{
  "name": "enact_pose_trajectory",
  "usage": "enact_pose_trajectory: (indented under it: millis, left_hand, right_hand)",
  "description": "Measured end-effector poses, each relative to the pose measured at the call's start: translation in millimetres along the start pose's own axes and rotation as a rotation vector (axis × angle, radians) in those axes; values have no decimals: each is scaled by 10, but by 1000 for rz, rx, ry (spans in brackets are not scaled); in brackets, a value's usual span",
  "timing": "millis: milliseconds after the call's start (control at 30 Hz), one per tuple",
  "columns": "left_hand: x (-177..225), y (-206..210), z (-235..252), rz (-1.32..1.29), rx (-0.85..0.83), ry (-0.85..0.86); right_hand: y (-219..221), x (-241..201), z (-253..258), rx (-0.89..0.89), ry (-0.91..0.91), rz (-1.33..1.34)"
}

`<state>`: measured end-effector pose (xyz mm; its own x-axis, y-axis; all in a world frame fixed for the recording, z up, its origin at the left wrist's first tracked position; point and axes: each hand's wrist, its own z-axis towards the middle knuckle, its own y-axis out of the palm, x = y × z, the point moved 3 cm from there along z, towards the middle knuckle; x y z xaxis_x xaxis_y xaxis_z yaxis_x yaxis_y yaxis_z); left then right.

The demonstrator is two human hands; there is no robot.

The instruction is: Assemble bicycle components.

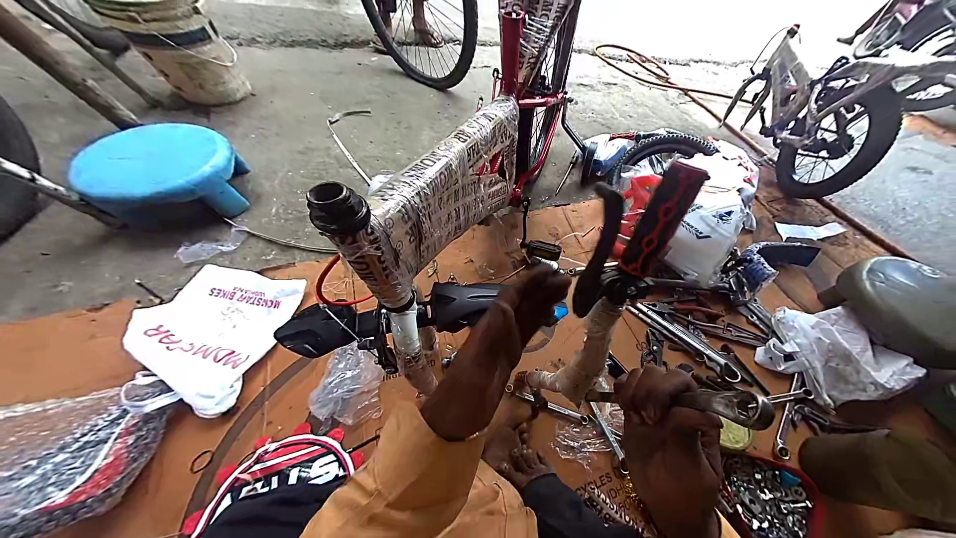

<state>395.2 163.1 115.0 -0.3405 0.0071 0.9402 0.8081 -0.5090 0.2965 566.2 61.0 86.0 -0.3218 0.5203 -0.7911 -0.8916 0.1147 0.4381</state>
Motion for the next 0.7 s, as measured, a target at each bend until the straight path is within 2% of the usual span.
enact_pose_trajectory:
  millis: [67, 133, 233, 333, 400, 467, 500, 600, 633, 700]
  left_hand:
    - [298, 158, 354, 15, -18, 65]
    - [368, 264, 715, 45, -59, 66]
    - [-22, 201, 1323, -23, -361, 176]
    - [-97, 396, 1670, -104, -605, 111]
    - [218, 663, 1565, -89, -559, -7]
    - [689, 999, 1292, 74, -351, -164]
    - [737, 1004, 1223, 79, -340, -149]
    - [538, 656, 1156, -211, -595, 12]
    - [529, 586, 1087, -239, -614, 42]
    - [608, 529, 897, -141, -549, 136]
  right_hand:
    - [-27, 15, 32, 21, -30, -23]
    - [-58, 33, 85, 38, -62, -37]
    - [-125, 67, 158, 39, -97, -30]
    - [-164, 76, 156, 32, -98, -22]
    - [-153, 64, 110, 23, -98, -30]
    - [-139, 25, 32, 11, -101, -76]
    - [-138, -5, -18, 8, -107, -109]
    - [-152, -125, -123, -12, -138, -220]
    - [-146, -163, -144, -3, -141, -238]
    - [-116, -218, -141, 20, -148, -245]
